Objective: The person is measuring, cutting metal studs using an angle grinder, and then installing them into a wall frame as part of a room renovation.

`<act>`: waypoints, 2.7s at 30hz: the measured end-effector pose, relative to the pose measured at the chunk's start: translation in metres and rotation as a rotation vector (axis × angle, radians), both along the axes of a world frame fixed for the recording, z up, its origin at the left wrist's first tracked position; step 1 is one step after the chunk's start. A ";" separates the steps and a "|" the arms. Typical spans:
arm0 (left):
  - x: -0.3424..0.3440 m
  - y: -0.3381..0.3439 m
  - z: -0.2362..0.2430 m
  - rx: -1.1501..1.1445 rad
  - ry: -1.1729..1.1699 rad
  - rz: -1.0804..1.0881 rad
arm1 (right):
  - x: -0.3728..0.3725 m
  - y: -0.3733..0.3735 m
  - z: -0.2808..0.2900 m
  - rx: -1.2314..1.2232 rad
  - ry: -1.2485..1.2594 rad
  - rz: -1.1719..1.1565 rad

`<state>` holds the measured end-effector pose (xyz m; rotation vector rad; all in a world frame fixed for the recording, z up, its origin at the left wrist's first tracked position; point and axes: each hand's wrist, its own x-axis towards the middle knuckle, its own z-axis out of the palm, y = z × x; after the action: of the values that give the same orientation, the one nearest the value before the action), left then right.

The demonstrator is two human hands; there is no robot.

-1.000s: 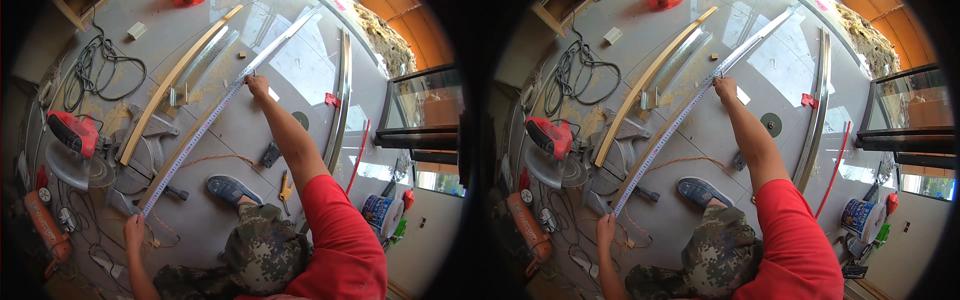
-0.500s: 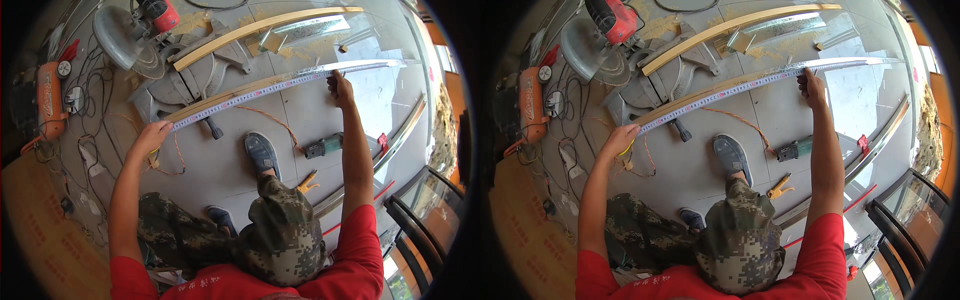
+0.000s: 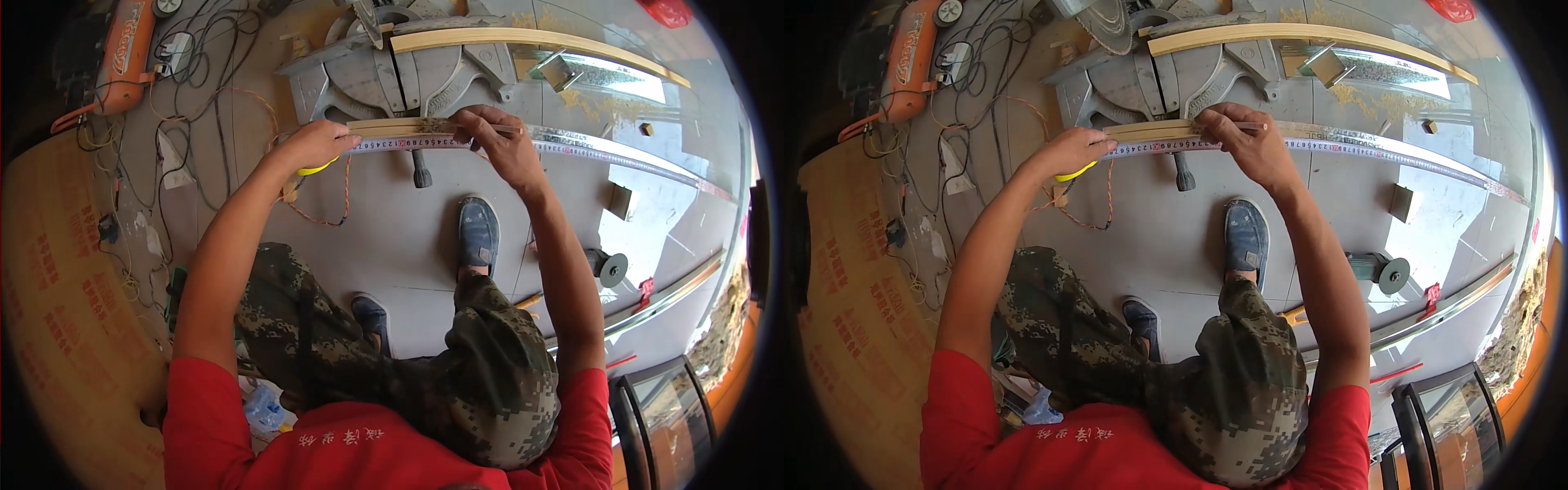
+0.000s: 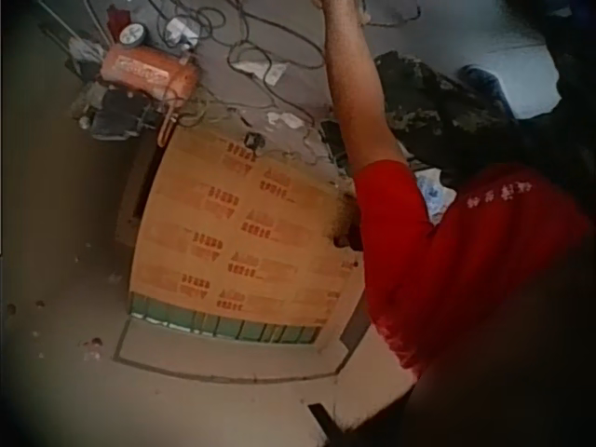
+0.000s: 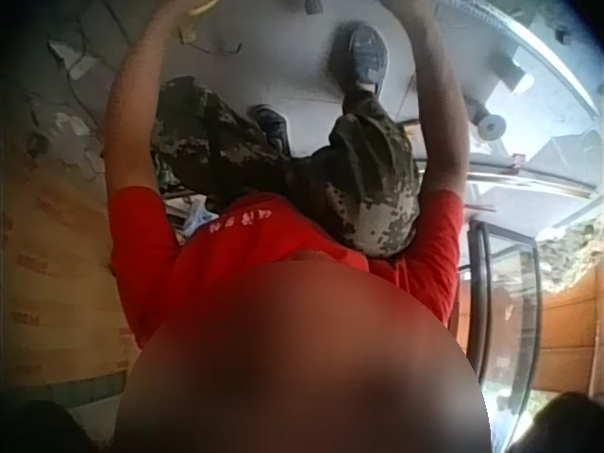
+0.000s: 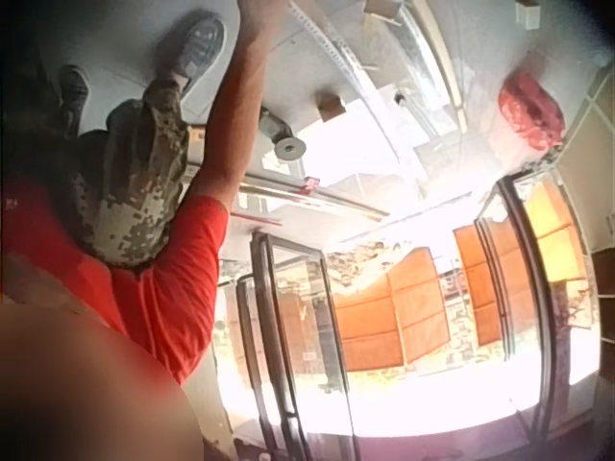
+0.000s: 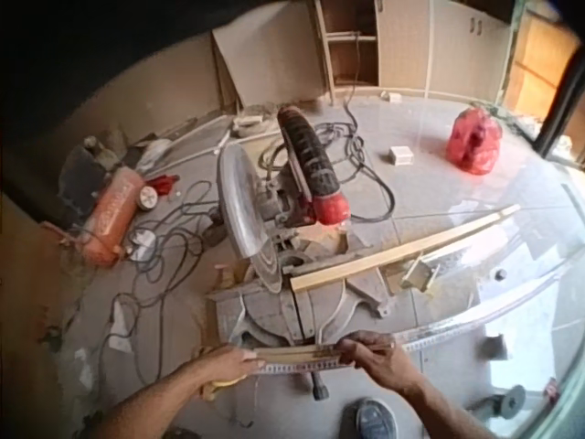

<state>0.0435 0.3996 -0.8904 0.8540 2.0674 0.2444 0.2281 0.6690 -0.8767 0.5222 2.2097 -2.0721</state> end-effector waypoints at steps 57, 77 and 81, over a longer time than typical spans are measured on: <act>-0.001 -0.013 -0.005 -0.022 0.024 0.086 | -0.056 -0.084 -0.056 0.176 0.090 0.086; 0.006 0.014 0.036 -0.145 0.031 0.007 | 0.114 0.048 -0.076 -0.786 -0.169 -0.610; 0.023 0.053 0.047 -0.155 -0.121 -0.049 | 0.162 0.158 -0.085 -0.879 0.144 -0.947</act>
<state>0.0667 0.4525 -0.8438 0.7752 1.9229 0.1046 0.3902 0.8270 -0.9619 1.4786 0.8422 -3.2234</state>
